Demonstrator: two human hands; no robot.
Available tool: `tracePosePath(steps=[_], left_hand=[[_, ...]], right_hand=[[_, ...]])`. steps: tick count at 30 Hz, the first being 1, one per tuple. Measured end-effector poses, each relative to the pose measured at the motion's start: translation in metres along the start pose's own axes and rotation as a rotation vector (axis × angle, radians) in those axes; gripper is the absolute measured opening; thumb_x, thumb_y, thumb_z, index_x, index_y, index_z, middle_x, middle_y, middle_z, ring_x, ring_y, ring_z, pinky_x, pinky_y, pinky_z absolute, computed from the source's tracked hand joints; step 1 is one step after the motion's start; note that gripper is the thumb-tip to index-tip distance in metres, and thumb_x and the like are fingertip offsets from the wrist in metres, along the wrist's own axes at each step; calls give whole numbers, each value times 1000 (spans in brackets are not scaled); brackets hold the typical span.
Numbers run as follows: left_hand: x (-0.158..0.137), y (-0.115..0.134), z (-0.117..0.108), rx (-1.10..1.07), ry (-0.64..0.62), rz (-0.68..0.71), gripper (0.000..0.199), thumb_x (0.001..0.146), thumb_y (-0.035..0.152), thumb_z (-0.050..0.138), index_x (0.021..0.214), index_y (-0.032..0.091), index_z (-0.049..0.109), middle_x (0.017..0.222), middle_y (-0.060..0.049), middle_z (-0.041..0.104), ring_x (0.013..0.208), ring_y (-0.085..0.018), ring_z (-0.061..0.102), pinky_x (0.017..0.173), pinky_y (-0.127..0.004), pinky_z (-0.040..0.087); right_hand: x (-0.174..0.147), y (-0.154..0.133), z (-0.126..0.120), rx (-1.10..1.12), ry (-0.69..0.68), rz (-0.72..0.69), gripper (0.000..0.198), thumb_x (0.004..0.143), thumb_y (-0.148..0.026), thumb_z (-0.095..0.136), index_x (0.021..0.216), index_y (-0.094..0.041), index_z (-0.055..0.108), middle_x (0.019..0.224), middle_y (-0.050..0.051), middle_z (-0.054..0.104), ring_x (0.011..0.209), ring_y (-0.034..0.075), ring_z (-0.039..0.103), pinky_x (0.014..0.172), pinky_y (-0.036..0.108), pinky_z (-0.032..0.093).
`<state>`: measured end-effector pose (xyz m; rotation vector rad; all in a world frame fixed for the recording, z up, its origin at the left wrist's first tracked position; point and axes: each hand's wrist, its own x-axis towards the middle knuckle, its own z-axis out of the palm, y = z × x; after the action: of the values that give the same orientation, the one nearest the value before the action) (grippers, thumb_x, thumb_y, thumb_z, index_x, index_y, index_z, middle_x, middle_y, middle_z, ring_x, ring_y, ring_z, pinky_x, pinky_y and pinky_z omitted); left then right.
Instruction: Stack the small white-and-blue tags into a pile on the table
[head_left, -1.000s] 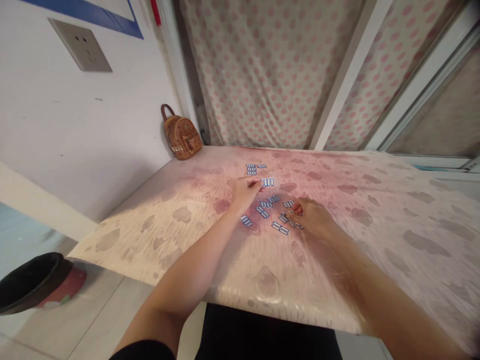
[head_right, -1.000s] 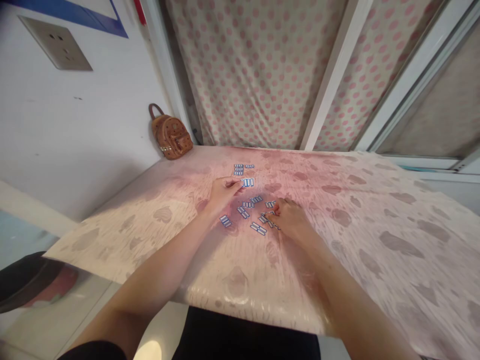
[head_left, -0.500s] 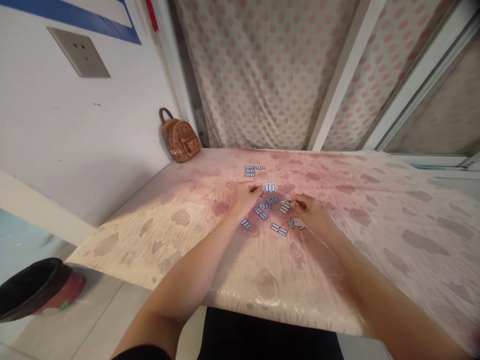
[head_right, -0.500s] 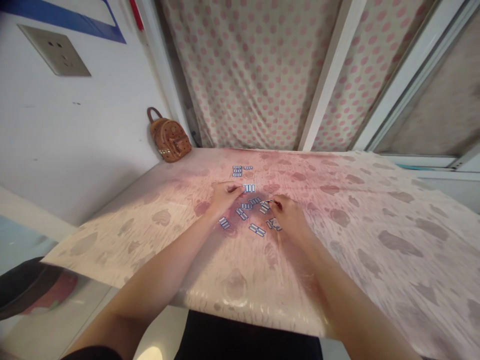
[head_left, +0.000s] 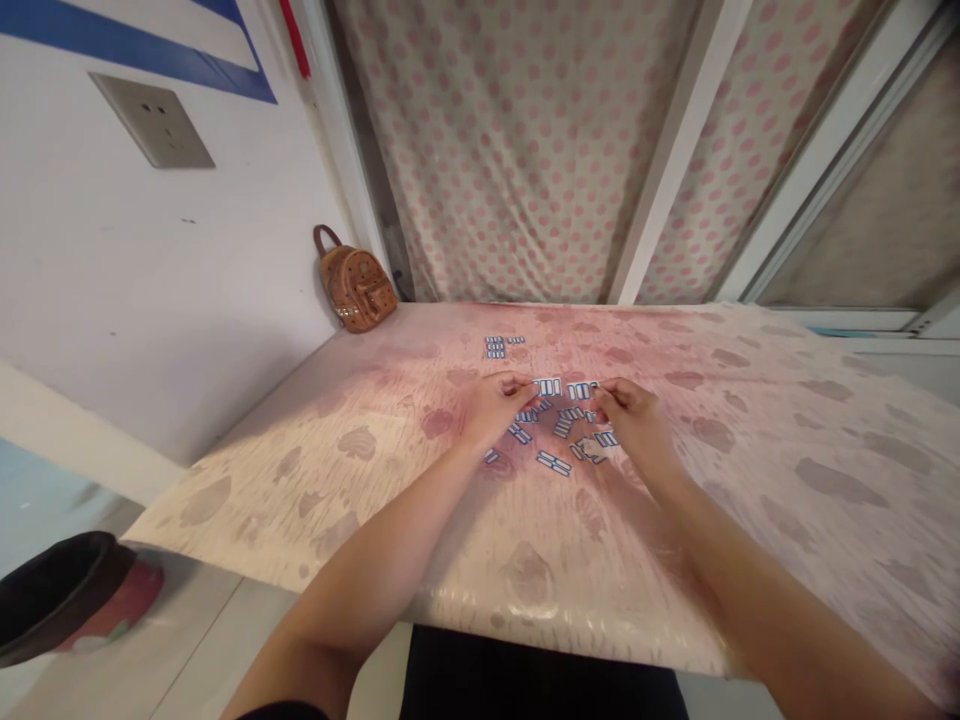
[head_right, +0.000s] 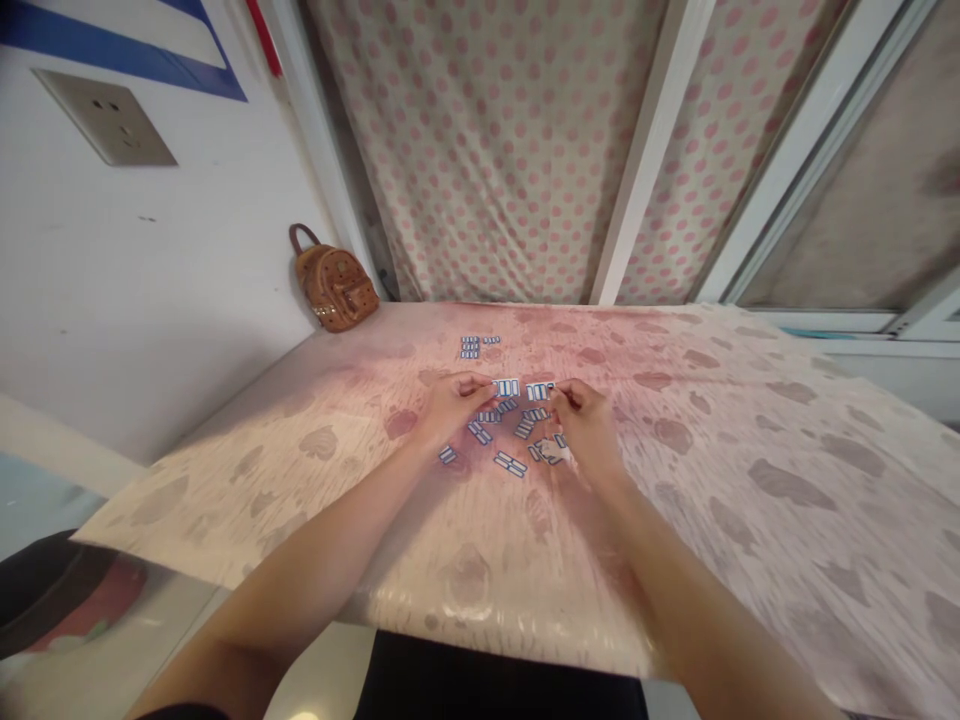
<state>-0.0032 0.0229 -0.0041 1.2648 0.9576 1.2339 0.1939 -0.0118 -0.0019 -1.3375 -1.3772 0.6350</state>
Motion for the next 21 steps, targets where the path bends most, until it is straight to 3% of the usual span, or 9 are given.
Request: tracePosePath(steps=[4,10,21], left_hand=[[-6,2,6,38,-29,20,11,79,25,73,83,15,68,72,-3,71,64,-12,66,62,-22,49],[-10,5,11,188,-10,183,4,79,18,71,78,15,70,80,-4,71,72,-13,65,69,-23,49],[-12,3,15,202,-1,180,1,80,14,69,80,15,69,81,-6,73,73,-15,68,67,-23,50]], right_hand=[[1,3,3,113,-63,76,22,81,-42,60,78,-20,64,72,5,71,61,16,64,59,28,52],[-1,1,7,117,-139,84,26,81,-44,62,79,-19,65,75,6,71,62,16,65,56,27,52],[-4,-5,9,123,-212,56,22,81,-41,61,78,-19,65,72,4,70,60,15,65,57,28,55]])
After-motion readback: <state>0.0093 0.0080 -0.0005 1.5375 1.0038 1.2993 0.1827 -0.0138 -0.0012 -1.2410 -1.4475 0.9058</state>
